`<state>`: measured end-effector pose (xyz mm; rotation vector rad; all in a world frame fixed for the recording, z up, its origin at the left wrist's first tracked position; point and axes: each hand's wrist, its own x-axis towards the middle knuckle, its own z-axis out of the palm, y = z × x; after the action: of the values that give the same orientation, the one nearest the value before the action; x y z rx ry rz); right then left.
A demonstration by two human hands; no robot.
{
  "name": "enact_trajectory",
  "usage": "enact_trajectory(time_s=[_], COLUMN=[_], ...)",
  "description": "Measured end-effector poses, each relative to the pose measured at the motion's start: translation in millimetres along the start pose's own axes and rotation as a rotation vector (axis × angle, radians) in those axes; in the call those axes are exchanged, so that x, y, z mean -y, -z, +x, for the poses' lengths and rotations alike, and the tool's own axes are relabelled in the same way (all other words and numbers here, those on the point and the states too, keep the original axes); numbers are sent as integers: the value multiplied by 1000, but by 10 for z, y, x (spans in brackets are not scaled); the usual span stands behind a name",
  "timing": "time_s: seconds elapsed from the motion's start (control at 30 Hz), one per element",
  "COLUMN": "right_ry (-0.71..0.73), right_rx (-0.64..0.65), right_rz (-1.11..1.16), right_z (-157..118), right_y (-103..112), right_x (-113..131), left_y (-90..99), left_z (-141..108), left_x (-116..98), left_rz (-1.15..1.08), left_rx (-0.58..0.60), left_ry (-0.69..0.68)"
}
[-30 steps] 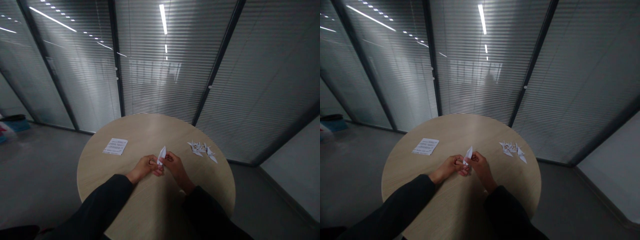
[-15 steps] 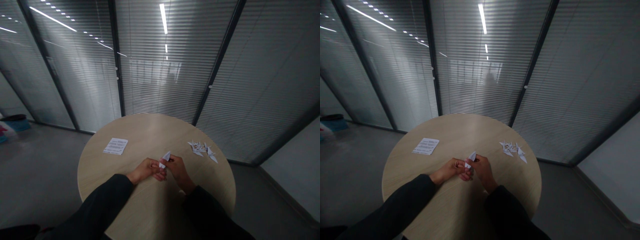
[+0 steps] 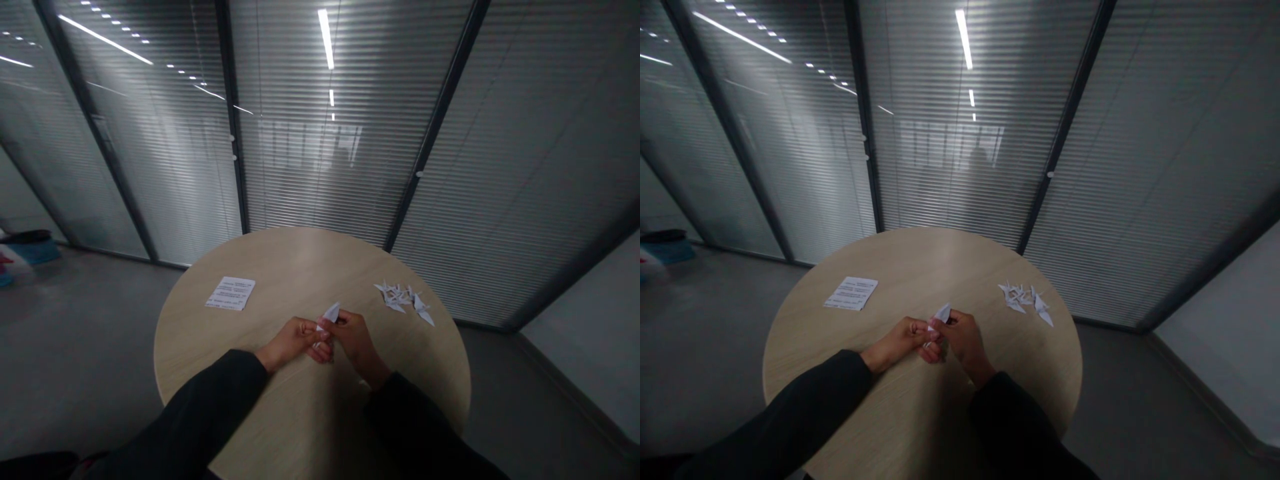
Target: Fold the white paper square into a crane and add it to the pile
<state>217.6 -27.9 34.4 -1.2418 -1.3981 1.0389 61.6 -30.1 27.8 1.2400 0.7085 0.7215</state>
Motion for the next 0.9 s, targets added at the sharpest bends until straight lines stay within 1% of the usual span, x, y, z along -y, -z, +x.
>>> enact_trajectory(time_s=[0.17,0.4,0.53,0.7,0.8,0.9], right_ry=[13,31,36,113,137,157], right_rx=[7,31,44,-15,-67,-106], right_rz=[32,32,63,175,142,89], right_z=[-28,-26,-11,24,45,44], right_y=[2,1,-1,1,1,-1], right_x=[23,-6,19,36,-5,-35], left_y=[-6,-12,-9,30,55,76], left_z=[-3,-24,-5,23,31,56], left_x=[-13,-64,-62,-59,-49,-27], left_rz=[21,28,6,-76,-83,-23], left_rx=[-13,-8,-47,-173,-169,-155], left_ry=[-2,-20,-38,-66,-67,-69])
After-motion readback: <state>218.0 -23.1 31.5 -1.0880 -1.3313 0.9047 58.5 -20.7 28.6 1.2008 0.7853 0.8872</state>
